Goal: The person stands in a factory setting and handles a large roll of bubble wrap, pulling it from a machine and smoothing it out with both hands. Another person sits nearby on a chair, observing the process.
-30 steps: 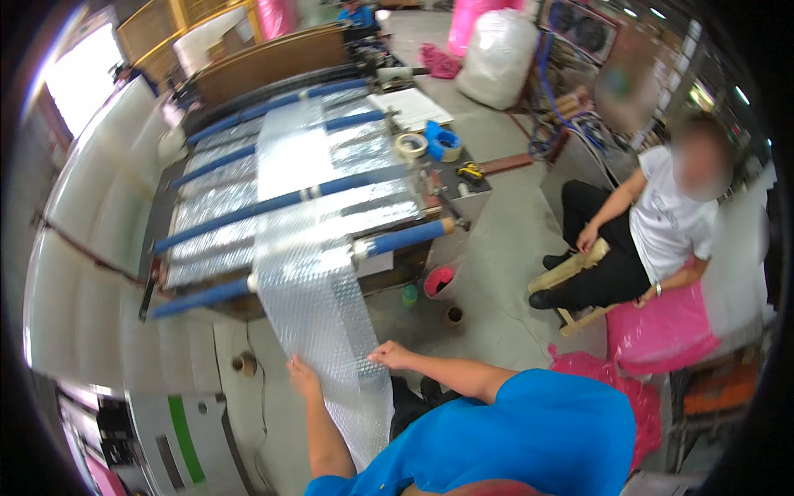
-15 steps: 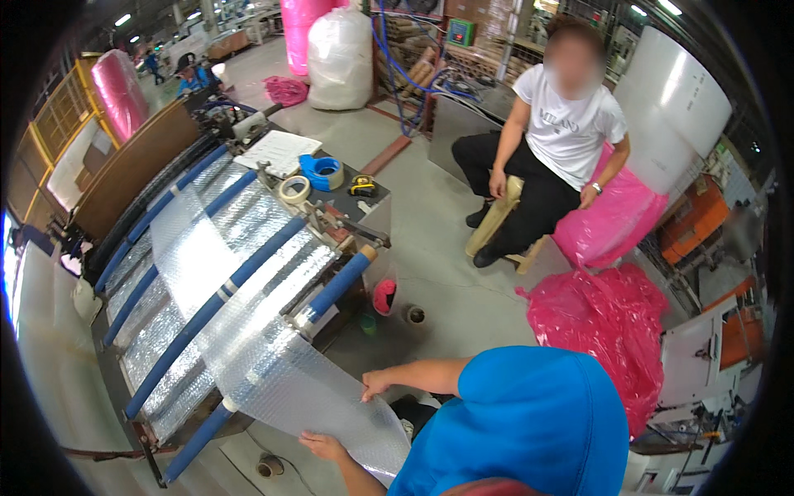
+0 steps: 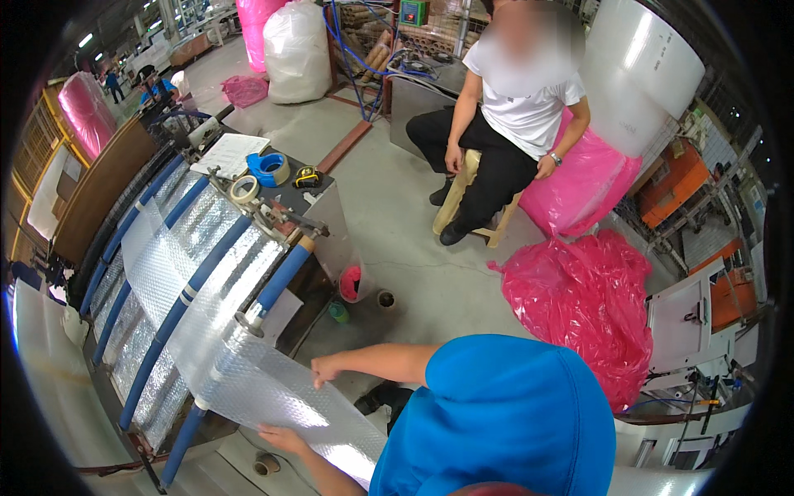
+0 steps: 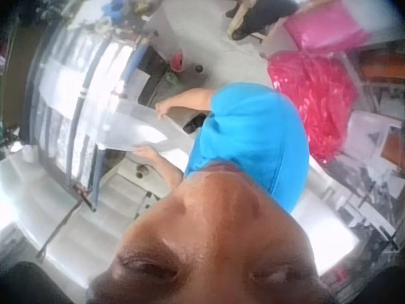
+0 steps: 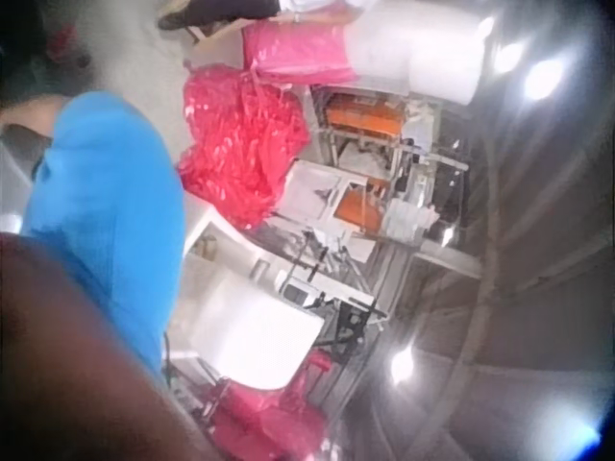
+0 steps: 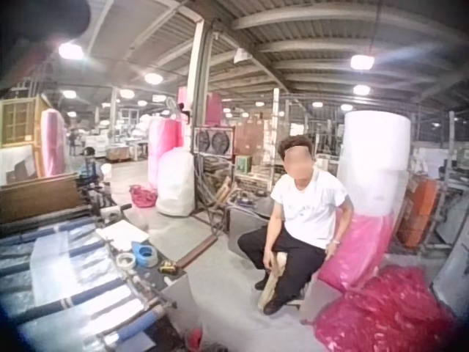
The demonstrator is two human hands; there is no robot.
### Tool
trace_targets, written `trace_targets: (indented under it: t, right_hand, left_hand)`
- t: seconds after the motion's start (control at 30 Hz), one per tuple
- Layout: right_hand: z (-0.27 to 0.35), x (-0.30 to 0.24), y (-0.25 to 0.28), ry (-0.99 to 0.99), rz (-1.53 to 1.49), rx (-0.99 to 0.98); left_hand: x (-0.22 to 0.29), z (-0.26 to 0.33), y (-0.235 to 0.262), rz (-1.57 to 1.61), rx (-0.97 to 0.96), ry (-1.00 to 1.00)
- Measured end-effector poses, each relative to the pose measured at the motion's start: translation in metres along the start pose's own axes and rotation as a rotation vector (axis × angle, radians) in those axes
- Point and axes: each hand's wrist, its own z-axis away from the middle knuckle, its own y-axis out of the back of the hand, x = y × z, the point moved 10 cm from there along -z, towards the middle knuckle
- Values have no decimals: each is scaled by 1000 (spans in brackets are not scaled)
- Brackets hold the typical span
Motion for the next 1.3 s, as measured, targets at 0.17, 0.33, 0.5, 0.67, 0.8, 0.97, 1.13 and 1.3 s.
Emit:
trace_targets:
  t: [0.17, 0.33, 0.5, 0.67, 0.8, 0.97, 1.13, 1.3]
  right_hand:
    - [-9, -47, 50, 244, 4, 217]
    - [24, -86, 76, 186, -601, 356]
    - [40, -79, 43, 231, -634, 285]
    - [69, -27, -22, 0, -677, 144]
    - [115, -41, -39, 172, -603, 137]
    - [175, -131, -9, 107, -746, 7]
    - [182, -144, -7, 92, -741, 32]
    - [173, -107, -22, 48, -761, 107]
  left_hand:
    - [47, -41, 10, -10, 92, -46]
    - [38, -66, 20, 4, 11, 129]
    - [-31, -41, 12, -53, 6, 116]
    - [-65, 64, -3, 82, -318, 458]
    - [3, 63, 83, 3, -120, 249]
    - [115, 56, 157, 138, -145, 198]
    - [77, 66, 152, 225, -166, 396]
    - [53, 71, 116, 245, -237, 340]
